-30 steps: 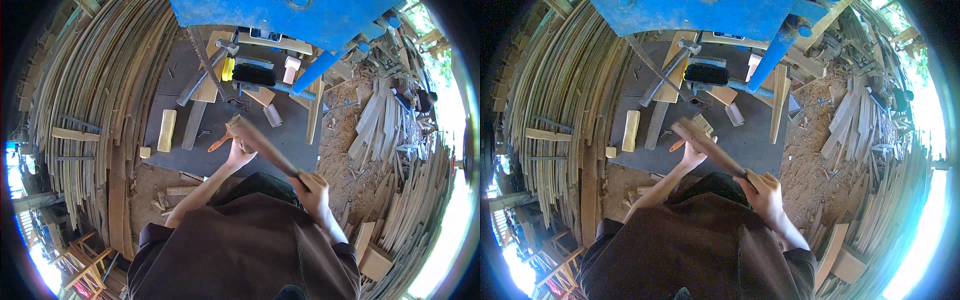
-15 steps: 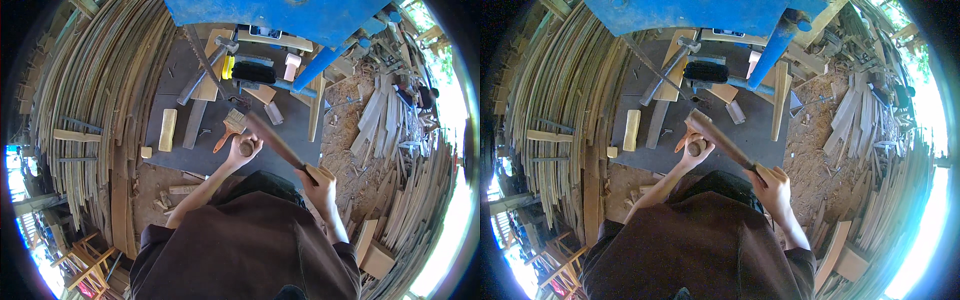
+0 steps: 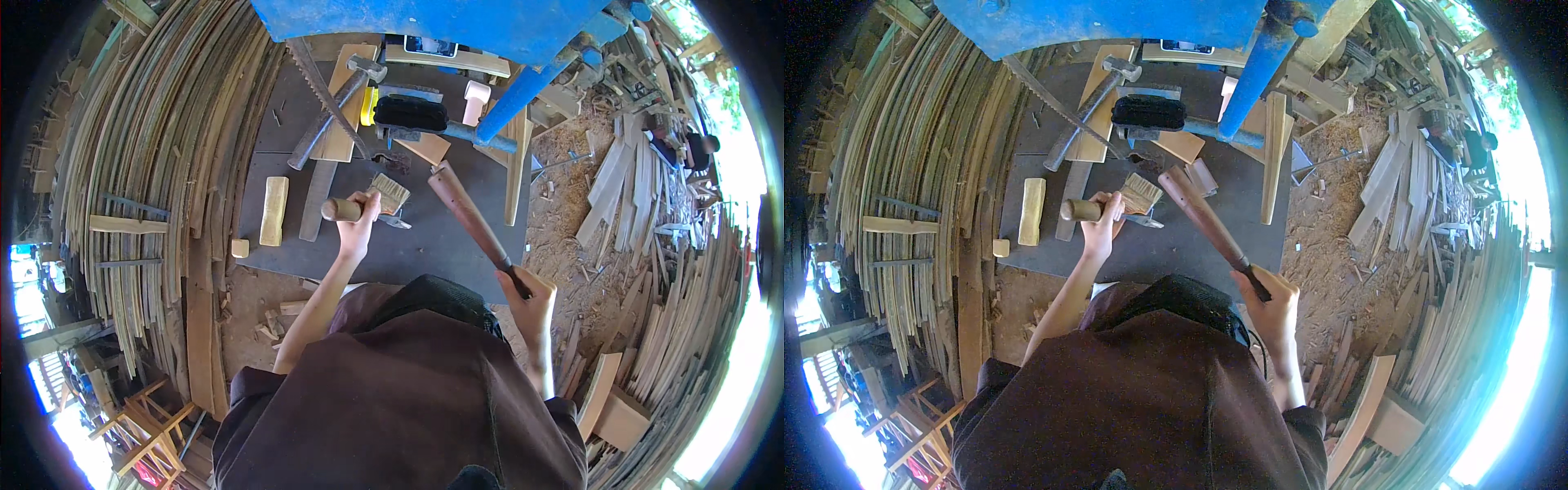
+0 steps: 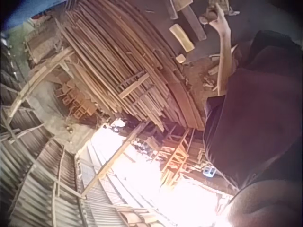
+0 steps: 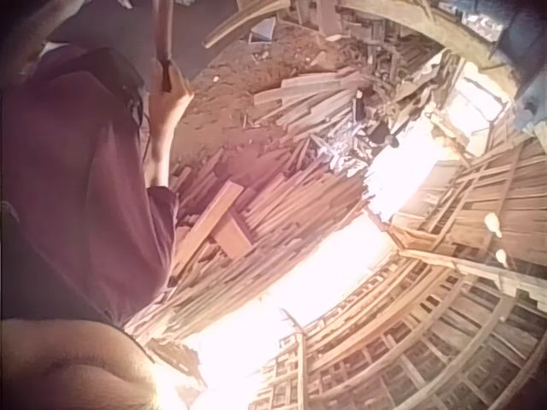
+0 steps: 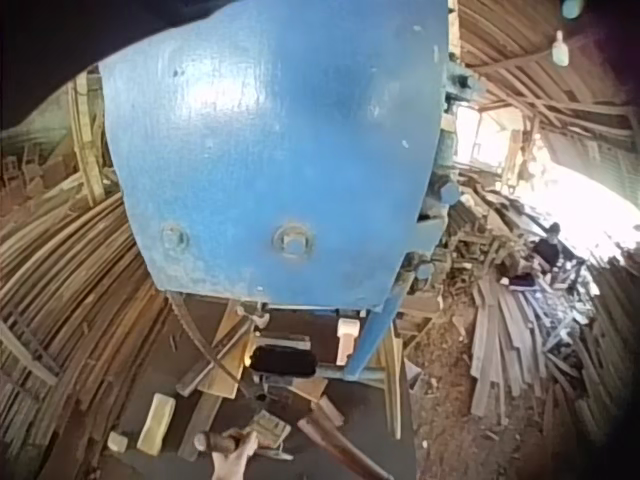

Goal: The person uses a wooden mallet to repeatedly strike a small cylindrical piece of wood held in their left hand. After striking the wood, the person places the mallet down and uses a brush to sweep the surface of the workbench.

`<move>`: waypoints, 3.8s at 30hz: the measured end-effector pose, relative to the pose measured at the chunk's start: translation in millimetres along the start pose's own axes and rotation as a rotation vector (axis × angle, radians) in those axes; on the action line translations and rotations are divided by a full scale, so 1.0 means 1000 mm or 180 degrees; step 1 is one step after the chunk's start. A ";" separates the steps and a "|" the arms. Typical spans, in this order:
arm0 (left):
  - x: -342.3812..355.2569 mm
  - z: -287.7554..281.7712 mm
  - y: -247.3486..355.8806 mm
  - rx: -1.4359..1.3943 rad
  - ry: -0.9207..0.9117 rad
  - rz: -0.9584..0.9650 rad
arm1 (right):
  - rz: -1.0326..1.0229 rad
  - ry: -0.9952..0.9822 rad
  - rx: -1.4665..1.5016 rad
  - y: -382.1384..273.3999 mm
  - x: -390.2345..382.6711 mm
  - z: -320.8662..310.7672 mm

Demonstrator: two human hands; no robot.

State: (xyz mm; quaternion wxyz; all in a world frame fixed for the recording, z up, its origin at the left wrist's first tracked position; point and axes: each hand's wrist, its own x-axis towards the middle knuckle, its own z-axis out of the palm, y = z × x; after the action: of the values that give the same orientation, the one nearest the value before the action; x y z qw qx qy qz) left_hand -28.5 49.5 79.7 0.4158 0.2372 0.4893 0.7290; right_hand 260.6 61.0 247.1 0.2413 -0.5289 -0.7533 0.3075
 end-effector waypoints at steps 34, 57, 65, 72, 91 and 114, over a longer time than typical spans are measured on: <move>-0.023 0.029 -0.006 0.1833 -0.2015 0.0617 | -0.1284 -0.0424 -0.0449 -0.011 -0.009 -0.004; -0.028 -0.027 0.046 0.0703 -0.1361 -0.0321 | -0.0051 0.0394 0.0472 0.007 -0.013 -0.001; -0.024 -0.001 0.043 0.0111 -0.1693 -0.0135 | -0.0041 0.0253 0.0318 0.005 -0.015 0.001; -0.024 0.021 0.038 0.0321 -0.1065 -0.0126 | 0.0058 0.0207 0.0338 0.001 -0.018 -0.004; -0.004 0.036 0.024 0.1485 -0.1908 -0.0412 | -0.1584 0.0093 -0.0027 -0.055 0.030 -0.030; -0.022 0.058 0.034 0.1893 -0.2181 0.0243 | -0.1654 0.0294 -0.0221 -0.040 0.013 -0.032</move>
State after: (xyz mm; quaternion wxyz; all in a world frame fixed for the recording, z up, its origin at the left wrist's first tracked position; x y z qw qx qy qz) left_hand 14.5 55.6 135.4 0.4403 0.5917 0.5025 0.4511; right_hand 252.7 70.2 298.6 0.3280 -0.3393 -0.8621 0.1848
